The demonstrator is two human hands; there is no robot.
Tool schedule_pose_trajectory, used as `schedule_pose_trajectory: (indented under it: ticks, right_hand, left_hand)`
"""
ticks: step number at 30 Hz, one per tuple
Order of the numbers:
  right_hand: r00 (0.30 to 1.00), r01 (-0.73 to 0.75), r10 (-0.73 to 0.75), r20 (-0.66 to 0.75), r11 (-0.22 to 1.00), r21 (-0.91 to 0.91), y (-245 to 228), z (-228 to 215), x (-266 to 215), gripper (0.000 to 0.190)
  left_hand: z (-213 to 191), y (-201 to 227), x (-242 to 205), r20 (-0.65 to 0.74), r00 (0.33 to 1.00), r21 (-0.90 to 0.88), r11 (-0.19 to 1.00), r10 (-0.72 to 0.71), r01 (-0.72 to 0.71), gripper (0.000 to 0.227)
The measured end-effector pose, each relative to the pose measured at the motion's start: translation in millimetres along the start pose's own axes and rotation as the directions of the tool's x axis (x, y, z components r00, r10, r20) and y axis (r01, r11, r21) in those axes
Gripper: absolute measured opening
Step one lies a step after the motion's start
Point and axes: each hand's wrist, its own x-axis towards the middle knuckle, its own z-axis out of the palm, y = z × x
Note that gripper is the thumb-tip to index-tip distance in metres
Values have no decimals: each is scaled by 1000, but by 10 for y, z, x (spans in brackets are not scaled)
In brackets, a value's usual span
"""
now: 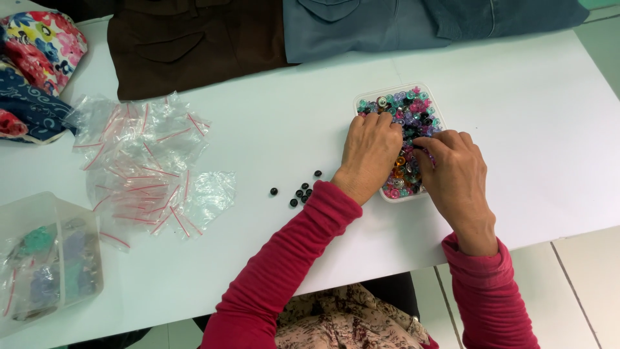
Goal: Sorting colored buttons from a large mixed container into small plastic bags.
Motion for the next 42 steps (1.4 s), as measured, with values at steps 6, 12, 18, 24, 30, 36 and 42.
schedule_pose_trajectory:
  ticks: [6,12,18,24,30,36,42]
  right_hand:
    - [1000,-16,16,-2,1000,-15,-16,17,-17,14]
    - [999,9,-9,-45,1000,1,-78,12,-29,16]
    - [968,200,-173,-185,969,142,-450,-77,-73,18]
    - [921,380,-342,-186,894,238,-1167,231,-224,10]
    - [925,380,-372,-79,897,227,-1464,327,-291,19]
    - [951,307,-279,-135,906,292,-1027,41,-310,23]
    - [981,86,-25,-190,943,321,-367,-554,-580,20]
  left_hand:
    - [87,-59,17,49,998,-11,999,-34,35,16]
    - [-77,-94,-44,28,998,-120,991,-55,58,20]
    - [-716,-210,-312,55,998,-118,992,-33,39,18]
    - [-1112,-572,-1003,316,942,41,993,-117,110,13]
    - [-1174,-757,-1272,405,892,60,979,-202,194,16]
    - [-1304,-418,-912,218,971,-157,978,-101,137,12]
    - [-793,223,-542,-3,998,-259,964,59,-58,14]
